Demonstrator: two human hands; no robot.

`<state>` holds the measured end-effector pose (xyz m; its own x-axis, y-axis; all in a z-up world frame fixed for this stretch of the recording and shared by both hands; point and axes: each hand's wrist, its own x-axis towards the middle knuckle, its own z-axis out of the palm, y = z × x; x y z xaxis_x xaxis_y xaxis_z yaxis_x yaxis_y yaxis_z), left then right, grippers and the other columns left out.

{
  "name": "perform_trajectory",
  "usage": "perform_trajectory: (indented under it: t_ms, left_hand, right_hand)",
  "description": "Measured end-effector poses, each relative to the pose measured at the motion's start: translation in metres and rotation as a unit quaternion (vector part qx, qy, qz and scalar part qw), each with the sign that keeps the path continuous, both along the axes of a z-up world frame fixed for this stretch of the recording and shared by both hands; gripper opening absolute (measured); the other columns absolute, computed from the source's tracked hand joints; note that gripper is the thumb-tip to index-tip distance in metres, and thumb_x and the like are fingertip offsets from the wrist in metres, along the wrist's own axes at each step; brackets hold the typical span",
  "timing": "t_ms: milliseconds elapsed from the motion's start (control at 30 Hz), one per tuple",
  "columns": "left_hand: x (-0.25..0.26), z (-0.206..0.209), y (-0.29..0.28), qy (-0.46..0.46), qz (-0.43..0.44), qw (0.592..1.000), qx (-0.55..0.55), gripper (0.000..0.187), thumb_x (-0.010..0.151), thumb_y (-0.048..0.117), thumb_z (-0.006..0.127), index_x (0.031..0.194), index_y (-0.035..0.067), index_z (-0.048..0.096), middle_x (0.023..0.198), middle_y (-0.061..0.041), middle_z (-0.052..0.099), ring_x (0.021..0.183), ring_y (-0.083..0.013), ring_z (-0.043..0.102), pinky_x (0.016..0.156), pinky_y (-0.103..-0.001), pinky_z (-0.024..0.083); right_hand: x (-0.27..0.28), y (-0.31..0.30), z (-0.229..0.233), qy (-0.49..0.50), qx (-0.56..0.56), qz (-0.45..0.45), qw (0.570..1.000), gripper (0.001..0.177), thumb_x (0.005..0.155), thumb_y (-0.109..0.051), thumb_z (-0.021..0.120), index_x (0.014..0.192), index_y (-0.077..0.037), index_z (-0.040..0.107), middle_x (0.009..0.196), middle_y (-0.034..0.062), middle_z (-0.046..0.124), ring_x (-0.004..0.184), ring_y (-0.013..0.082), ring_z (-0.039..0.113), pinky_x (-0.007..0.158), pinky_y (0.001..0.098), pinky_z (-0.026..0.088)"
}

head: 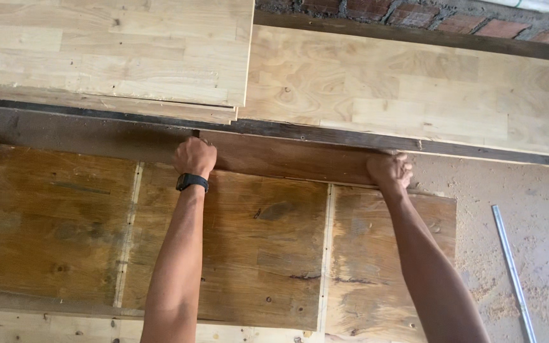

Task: The person sands large wooden boards using a belt sander, moving it across the surface multiple times, then applies a liquid from a squeeze bottle to the wood and spreads it by hand.

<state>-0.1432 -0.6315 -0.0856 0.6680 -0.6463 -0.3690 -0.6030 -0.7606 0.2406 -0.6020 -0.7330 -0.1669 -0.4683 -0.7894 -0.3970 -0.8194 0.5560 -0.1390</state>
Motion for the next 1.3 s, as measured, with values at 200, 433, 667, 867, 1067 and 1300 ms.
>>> perform_trajectory:
  t_ms: [200,433,667,867,1067,1300]
  left_hand:
    - [0.005,0.005,-0.006,0.024,-0.009,0.997,0.078,0.063,0.101,0.050,0.035,0.129,0.001,0.061,0.125,-0.022,0.072,0.125,-0.0379,0.065,0.106,-0.052,0.047]
    - [0.006,0.001,0.003,-0.021,-0.097,0.995,0.032,0.040,0.095,0.027,0.054,0.119,-0.005,0.059,0.109,-0.028,0.075,0.111,-0.0413,0.072,0.096,-0.054,0.055]
    - [0.008,0.000,-0.001,-0.018,-0.114,0.987,0.112,0.068,0.102,0.047,0.034,0.121,-0.004,0.075,0.127,-0.024,0.073,0.126,-0.0399,0.064,0.106,-0.051,0.048]
    - [-0.005,0.021,-0.011,-0.046,-0.115,0.986,0.110,0.058,0.098,0.042,0.048,0.119,-0.004,0.077,0.120,-0.025,0.076,0.120,-0.0404,0.067,0.100,-0.051,0.052]
    - [0.018,-0.019,-0.016,-0.045,-0.100,0.984,0.142,0.067,0.103,0.046,0.035,0.127,-0.005,0.072,0.127,-0.029,0.072,0.123,-0.0446,0.065,0.101,-0.054,0.049]
    - [0.013,0.002,-0.010,-0.029,-0.116,0.979,0.164,0.083,0.105,0.063,0.035,0.144,-0.008,0.055,0.142,-0.035,0.062,0.134,-0.0494,0.056,0.110,-0.057,0.041]
  right_hand:
    - [-0.020,0.001,0.035,-0.085,0.035,0.040,0.995,0.107,0.075,-0.080,0.070,0.134,0.004,0.040,0.126,0.0294,0.061,0.126,0.0469,0.057,0.103,0.0548,0.045]
    - [0.014,0.024,0.093,0.002,0.087,0.149,0.985,0.081,0.085,-0.061,0.062,0.134,-0.001,0.037,0.123,0.0300,0.064,0.124,0.0465,0.060,0.100,0.0576,0.047]
    - [0.006,0.034,0.119,-0.060,0.075,0.132,0.986,0.078,0.084,-0.059,0.064,0.129,0.000,0.041,0.125,0.0288,0.063,0.125,0.0475,0.059,0.103,0.0575,0.045]
    - [-0.067,0.029,0.077,0.055,0.035,0.155,0.986,0.060,0.093,-0.061,0.052,0.129,-0.013,0.056,0.123,0.0177,0.066,0.119,0.0389,0.065,0.100,0.0529,0.043]
    - [-0.145,0.063,0.070,-0.134,-0.039,0.030,0.990,0.042,0.090,-0.060,0.061,0.119,-0.031,0.073,0.116,0.0091,0.071,0.116,0.0355,0.065,0.096,0.0494,0.049]
    - [-0.154,0.062,0.079,-0.401,-0.122,0.050,0.906,0.039,0.092,-0.031,0.050,0.110,-0.010,0.078,0.112,0.0248,0.071,0.116,0.0407,0.063,0.105,0.0481,0.043]
